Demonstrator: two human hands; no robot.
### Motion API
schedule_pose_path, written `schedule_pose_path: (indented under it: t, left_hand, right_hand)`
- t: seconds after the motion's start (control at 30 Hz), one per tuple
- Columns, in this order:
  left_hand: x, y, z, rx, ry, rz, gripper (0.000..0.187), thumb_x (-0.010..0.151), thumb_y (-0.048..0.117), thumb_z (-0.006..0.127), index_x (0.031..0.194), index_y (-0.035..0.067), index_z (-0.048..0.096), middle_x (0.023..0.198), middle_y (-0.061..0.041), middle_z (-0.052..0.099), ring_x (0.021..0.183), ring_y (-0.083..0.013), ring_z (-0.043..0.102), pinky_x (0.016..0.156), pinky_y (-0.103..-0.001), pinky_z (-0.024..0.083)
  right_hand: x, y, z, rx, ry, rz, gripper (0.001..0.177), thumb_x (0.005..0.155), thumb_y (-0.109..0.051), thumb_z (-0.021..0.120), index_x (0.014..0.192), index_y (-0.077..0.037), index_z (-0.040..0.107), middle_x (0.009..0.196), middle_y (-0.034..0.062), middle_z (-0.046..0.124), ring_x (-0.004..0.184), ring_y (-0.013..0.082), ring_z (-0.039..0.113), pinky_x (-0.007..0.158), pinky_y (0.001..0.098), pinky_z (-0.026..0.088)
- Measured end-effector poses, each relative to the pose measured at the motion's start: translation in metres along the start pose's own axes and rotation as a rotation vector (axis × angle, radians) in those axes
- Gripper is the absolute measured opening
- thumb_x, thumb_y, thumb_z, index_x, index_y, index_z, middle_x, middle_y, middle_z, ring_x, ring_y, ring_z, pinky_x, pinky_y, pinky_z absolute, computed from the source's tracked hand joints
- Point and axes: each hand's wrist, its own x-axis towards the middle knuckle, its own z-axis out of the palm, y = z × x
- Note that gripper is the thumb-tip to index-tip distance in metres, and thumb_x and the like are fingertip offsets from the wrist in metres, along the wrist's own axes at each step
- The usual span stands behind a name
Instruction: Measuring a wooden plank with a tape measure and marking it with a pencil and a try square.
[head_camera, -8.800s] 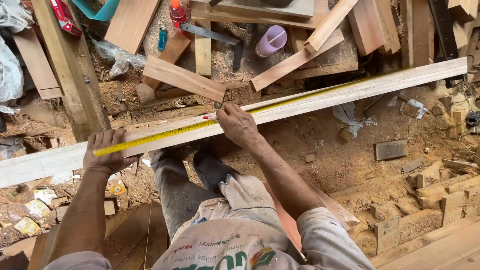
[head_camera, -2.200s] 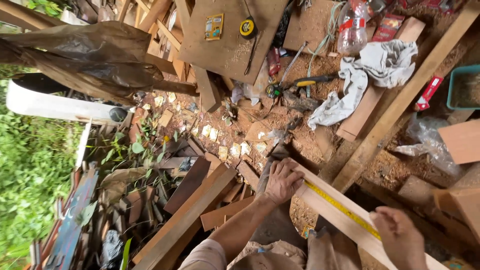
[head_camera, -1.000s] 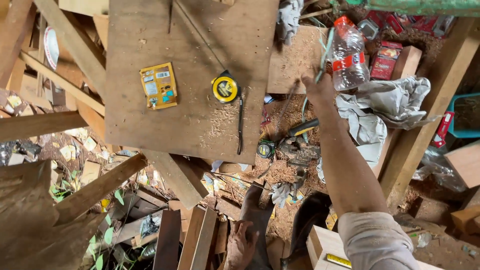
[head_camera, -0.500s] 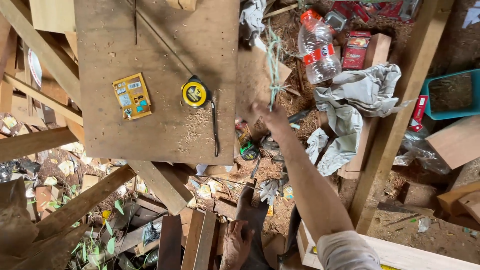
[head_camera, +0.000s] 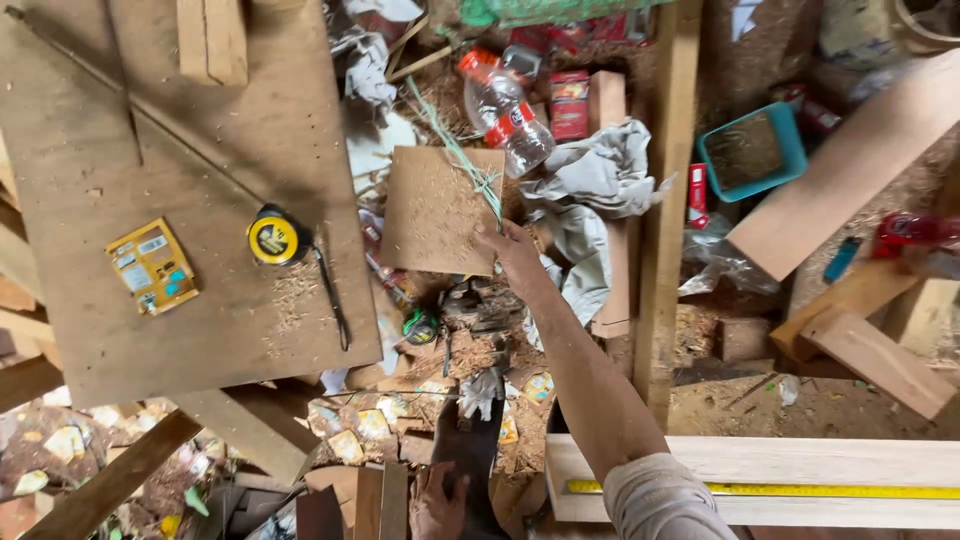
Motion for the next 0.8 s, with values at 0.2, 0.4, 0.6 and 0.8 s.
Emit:
schedule_pose_path:
  t: [0.2, 0.4, 0.6, 0.8]
  left_hand:
    - [0.007, -0.015, 0.027, -0.037, 0.176, 0.127, 0.031, 0.08, 0.041, 0.079, 0.108, 0.029, 0.073, 0.112, 0.001, 0.068, 0.099, -0.0238, 0.072, 0.069, -0.044, 0.06]
    - [-0.001, 0.0, 0.023, 0.106, 0.295, 0.134, 0.027, 0.077, 0.054, 0.072, 0.099, 0.038, 0.076, 0.107, 0.012, 0.073, 0.096, -0.0205, 0.072, 0.07, -0.041, 0.057]
    - [0.013, -0.023, 0.051, 0.217, 0.285, 0.138, 0.039, 0.071, 0.067, 0.068, 0.099, 0.04, 0.076, 0.104, 0.01, 0.073, 0.104, -0.0301, 0.066, 0.079, -0.044, 0.054]
    - [0.006, -0.019, 0.059, 0.2, 0.4, 0.251, 0.036, 0.074, 0.065, 0.068, 0.094, 0.036, 0.076, 0.099, 0.011, 0.073, 0.099, -0.0242, 0.068, 0.079, -0.042, 0.056]
  right_hand:
    - [-0.013, -0.01, -0.042, -0.107, 0.04, -0.003, 0.057, 0.081, -0.037, 0.08, 0.128, -0.007, 0.068, 0.129, 0.0094, 0.069, 0.128, 0.0258, 0.062, 0.122, 0.0503, 0.031]
    - [-0.056, -0.034, -0.041, -0.586, -0.042, 0.107, 0.043, 0.103, -0.052, 0.049, 0.116, -0.014, 0.063, 0.085, 0.0001, 0.055, 0.063, 0.0105, 0.044, 0.057, 0.0266, 0.04]
    - [-0.084, -0.051, -0.044, -0.655, -0.006, 0.217, 0.064, 0.103, -0.032, 0.056, 0.159, -0.012, 0.031, 0.161, 0.0166, 0.037, 0.08, 0.0173, 0.063, 0.074, 0.0365, 0.056]
    - [-0.122, -0.076, -0.058, -0.938, 0.029, -0.182, 0.04, 0.102, -0.028, 0.061, 0.138, -0.01, 0.06, 0.148, 0.0149, 0.058, 0.046, 0.0092, 0.056, 0.074, 0.0385, 0.068]
